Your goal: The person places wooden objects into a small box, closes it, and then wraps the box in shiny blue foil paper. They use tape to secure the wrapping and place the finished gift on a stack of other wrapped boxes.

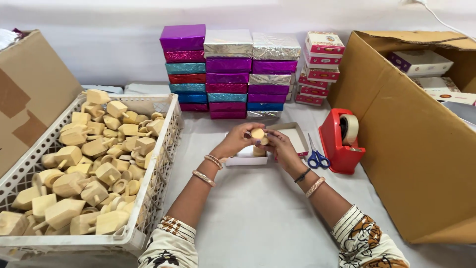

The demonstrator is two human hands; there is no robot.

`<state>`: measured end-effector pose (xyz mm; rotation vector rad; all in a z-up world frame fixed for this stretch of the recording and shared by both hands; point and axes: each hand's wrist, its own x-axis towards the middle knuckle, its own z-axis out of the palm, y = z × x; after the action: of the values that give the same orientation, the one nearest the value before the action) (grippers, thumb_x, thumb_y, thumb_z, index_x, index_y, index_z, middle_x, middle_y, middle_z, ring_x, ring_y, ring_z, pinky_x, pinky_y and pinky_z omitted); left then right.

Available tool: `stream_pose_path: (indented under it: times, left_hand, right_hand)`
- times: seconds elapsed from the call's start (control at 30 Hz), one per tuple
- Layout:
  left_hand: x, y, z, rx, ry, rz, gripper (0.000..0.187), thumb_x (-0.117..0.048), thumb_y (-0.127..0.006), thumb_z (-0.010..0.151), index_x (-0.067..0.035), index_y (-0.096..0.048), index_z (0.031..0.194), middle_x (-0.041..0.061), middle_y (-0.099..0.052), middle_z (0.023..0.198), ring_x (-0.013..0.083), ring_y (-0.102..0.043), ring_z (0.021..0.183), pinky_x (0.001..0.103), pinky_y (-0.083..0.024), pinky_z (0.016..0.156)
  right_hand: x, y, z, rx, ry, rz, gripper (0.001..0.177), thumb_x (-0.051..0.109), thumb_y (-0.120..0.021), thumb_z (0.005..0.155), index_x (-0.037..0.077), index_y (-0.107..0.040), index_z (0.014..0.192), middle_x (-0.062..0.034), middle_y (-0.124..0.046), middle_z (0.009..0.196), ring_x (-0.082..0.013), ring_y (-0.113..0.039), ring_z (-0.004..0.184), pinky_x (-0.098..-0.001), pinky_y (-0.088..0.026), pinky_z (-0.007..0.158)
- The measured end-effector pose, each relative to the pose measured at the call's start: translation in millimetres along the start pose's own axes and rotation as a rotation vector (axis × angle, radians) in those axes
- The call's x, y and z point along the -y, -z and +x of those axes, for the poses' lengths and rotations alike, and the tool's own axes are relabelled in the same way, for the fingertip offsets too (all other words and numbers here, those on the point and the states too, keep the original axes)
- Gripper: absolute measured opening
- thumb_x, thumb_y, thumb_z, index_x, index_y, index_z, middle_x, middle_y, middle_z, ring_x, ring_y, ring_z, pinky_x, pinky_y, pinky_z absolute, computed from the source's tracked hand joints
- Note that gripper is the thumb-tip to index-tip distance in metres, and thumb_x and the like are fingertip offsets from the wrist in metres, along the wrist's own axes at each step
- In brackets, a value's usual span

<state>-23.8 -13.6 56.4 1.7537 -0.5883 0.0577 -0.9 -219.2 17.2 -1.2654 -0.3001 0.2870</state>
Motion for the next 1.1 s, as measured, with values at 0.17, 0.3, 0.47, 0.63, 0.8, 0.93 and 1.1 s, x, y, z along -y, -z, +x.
stream_pose_path:
  times: [0.17,0.3,0.47,0.63,0.8,0.93,1.1]
  left_hand:
    - [16,-9,0,-0.035,-0.144,0.229,0.046,-0.005,-0.078,0.085,-0.007,-0.064,0.130,0.008,-0.072,0.121,0.0166,-0.066,0.106,0.032,-0.057,0.088]
    - [2,-11,-6,-0.091,-0.195,0.279,0.047,-0.007,-0.082,0.080,-0.007,-0.066,0.125,0.007,-0.069,0.117,0.0199,-0.066,0.101,0.032,-0.058,0.089]
    - [-13,-9,-11,-0.104,-0.217,0.267,0.044,-0.010,-0.085,0.076,-0.007,-0.071,0.118,0.005,-0.068,0.111,0.0184,-0.067,0.099,0.032,-0.058,0.084]
    - [-11,-10,-11,-0.122,-0.275,0.349,0.043,-0.011,-0.084,0.077,-0.008,-0.072,0.118,0.006,-0.069,0.109,0.0218,-0.067,0.101,0.034,-0.056,0.085]
    - [-2,-13,-8,-0.179,-0.385,0.535,0.043,-0.015,-0.083,0.077,-0.007,-0.069,0.117,0.009,-0.067,0.108,0.0298,-0.061,0.108,0.040,-0.053,0.092]
    - [-7,-15,-9,-0.163,-0.415,0.606,0.044,-0.015,-0.082,0.079,-0.007,-0.068,0.119,0.010,-0.067,0.110,0.0308,-0.060,0.108,0.041,-0.052,0.095]
    - [-12,-16,-9,-0.120,-0.421,0.736,0.040,-0.017,-0.083,0.080,-0.005,-0.068,0.115,0.012,-0.065,0.111,0.0303,-0.059,0.106,0.041,-0.052,0.095]
  right_hand:
    - [-8,8,4,0.060,0.013,0.174,0.035,0.013,-0.043,0.107,-0.005,-0.054,0.136,-0.0169,-0.068,0.122,-0.0217,-0.072,0.105,-0.0312,-0.060,0.091]
    - [-5,3,3,0.090,-0.005,0.190,0.036,0.010,-0.041,0.106,-0.001,-0.050,0.140,-0.0155,-0.067,0.125,-0.0200,-0.071,0.106,-0.0303,-0.059,0.091]
    - [-7,2,2,0.065,-0.014,0.168,0.030,0.013,-0.042,0.107,0.003,-0.048,0.135,-0.0146,-0.066,0.123,-0.0177,-0.071,0.104,-0.0295,-0.059,0.090]
    - [-9,6,4,0.052,0.004,0.142,0.027,0.014,-0.046,0.107,0.002,-0.049,0.130,-0.0128,-0.067,0.119,-0.0153,-0.071,0.101,-0.0291,-0.060,0.090]
    - [-4,3,1,0.055,0.020,0.042,0.035,0.021,-0.064,0.101,0.004,-0.050,0.128,-0.0097,-0.069,0.110,-0.0127,-0.071,0.096,-0.0268,-0.059,0.086]
    - [-10,7,4,0.049,0.023,0.042,0.037,0.023,-0.067,0.099,0.005,-0.049,0.126,-0.0087,-0.070,0.108,-0.0132,-0.069,0.095,-0.0277,-0.057,0.085]
    - [-14,12,8,0.059,0.034,0.049,0.035,0.023,-0.066,0.099,0.006,-0.049,0.124,-0.0056,-0.070,0.105,-0.0110,-0.065,0.097,-0.0278,-0.052,0.086]
